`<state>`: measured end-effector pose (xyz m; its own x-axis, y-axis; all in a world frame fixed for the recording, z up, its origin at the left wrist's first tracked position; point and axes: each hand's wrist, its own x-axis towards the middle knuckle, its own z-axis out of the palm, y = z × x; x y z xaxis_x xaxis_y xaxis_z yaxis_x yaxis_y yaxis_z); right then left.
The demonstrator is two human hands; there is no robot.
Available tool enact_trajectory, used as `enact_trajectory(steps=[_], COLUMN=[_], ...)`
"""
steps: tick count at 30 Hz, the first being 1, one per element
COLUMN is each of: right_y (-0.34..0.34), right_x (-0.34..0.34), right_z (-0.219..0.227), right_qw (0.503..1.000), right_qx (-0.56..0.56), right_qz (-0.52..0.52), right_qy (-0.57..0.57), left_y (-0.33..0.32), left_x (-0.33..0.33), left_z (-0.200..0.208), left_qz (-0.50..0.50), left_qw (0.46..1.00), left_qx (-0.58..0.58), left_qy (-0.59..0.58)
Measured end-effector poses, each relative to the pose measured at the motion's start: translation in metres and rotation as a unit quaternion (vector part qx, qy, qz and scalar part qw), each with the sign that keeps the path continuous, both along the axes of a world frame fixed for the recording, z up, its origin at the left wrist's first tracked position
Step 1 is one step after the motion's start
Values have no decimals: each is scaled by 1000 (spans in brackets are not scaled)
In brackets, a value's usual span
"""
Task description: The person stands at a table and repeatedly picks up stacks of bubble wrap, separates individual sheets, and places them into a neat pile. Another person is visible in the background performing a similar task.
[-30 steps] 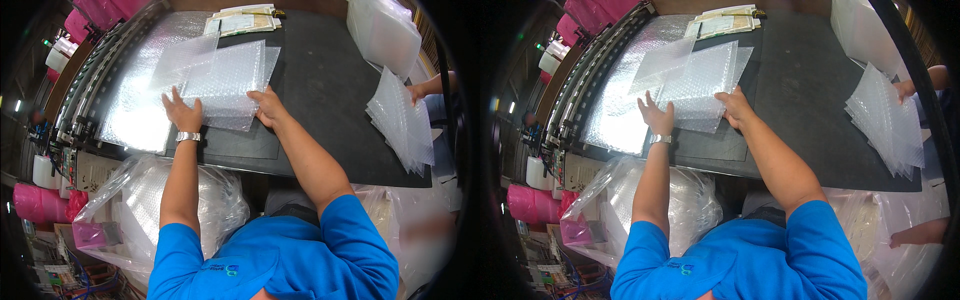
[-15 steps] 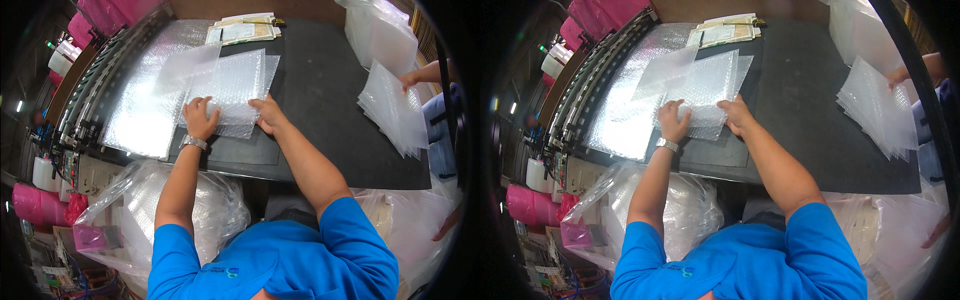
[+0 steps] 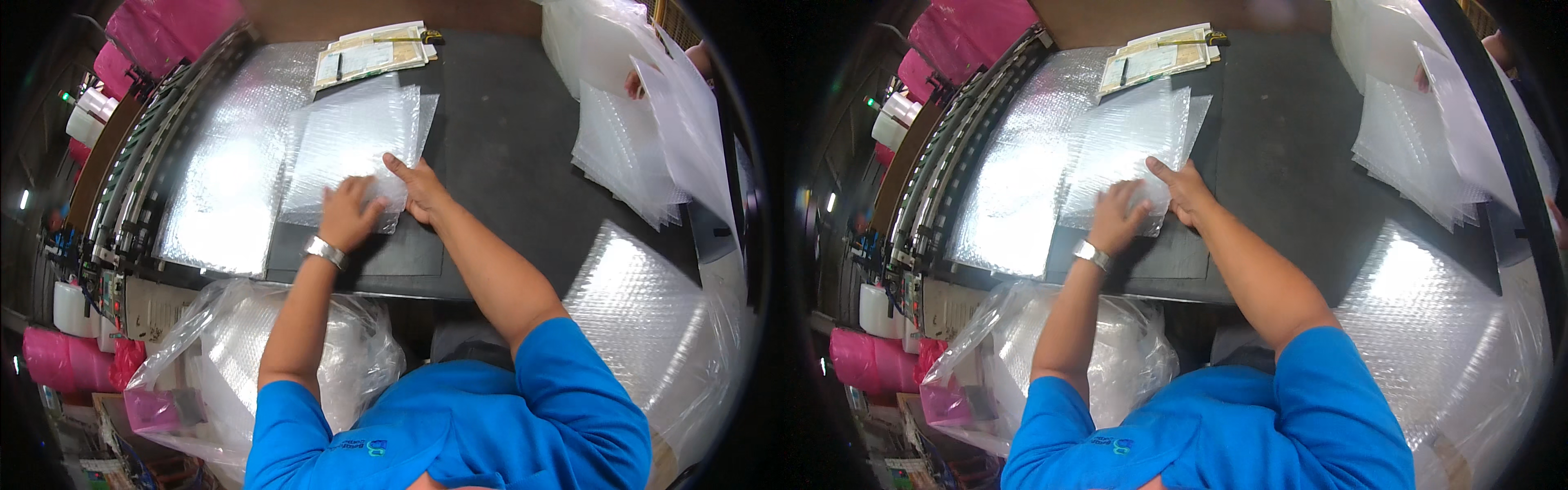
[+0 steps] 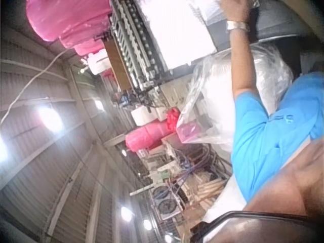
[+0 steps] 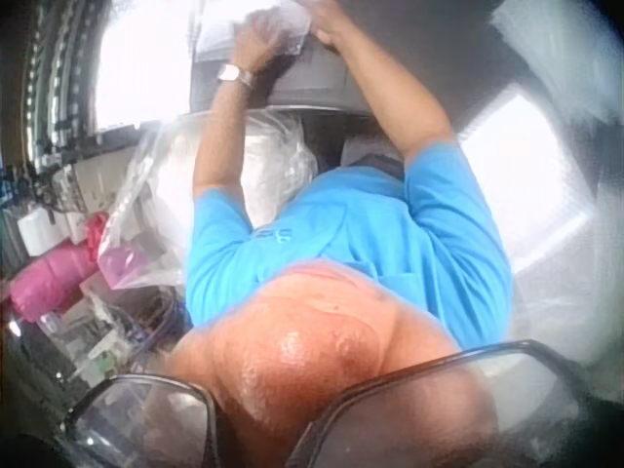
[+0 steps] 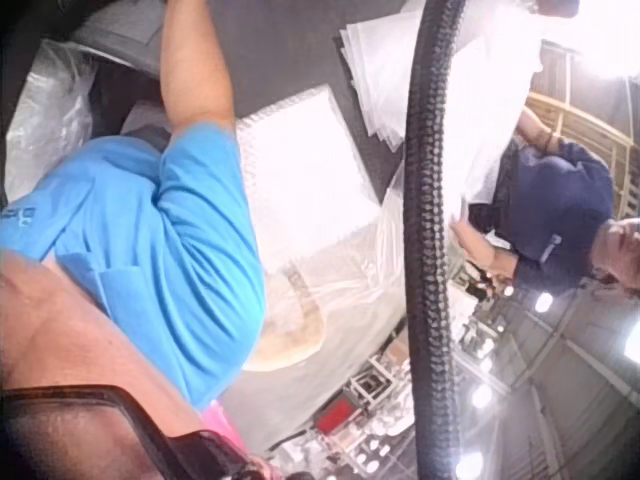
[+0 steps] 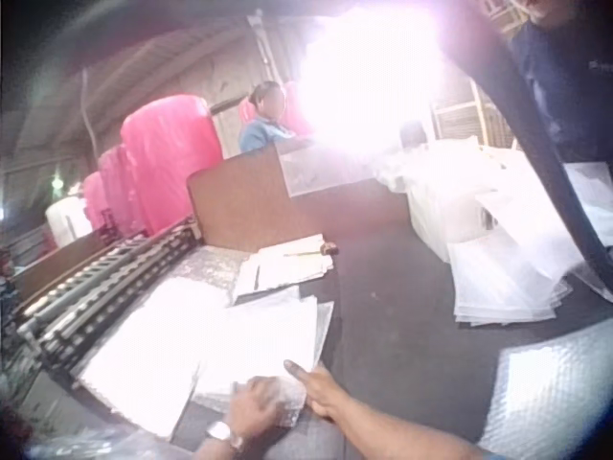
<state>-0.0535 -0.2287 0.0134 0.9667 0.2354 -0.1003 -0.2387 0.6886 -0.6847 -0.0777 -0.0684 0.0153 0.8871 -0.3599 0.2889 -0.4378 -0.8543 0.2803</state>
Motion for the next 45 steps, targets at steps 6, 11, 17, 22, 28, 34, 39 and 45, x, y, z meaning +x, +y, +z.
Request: enact_trajectory(steps=[6,11,17,22,28,34,39,45], right_y=[0,-32,-71,-77,-78,-115,-128,-88], right_x=[5,-19,-62,-52,-64,-51,-24,-45], right_z=[-16,69,217,198,203,193,80,73], right_qw=[988,846,647,563,632,732,907,915], right_qx=[-115,-415,-570,-678,-627,-409,-240,-250], right_qz=[-53,-103,44,35,13,-201,-38,-34], right_qy=[-94,-319,-504,-471,-457,-506,-345,-316], left_y=[2,56,92,48,27,26,28,3], left_x=[-50,-70,-82,-80,-88,-95,-91,-103], left_z=[0,58,106,52,41,55,28,44], left_qz=[-49,188,102,-20,-9,-16,-32,-20], left_qw=[981,939,936,863,848,817,877,791], left_qx=[-187,-88,-268,-503,-529,-571,-477,-611], left_qy=[20,-274,-202,34,47,79,46,-8])
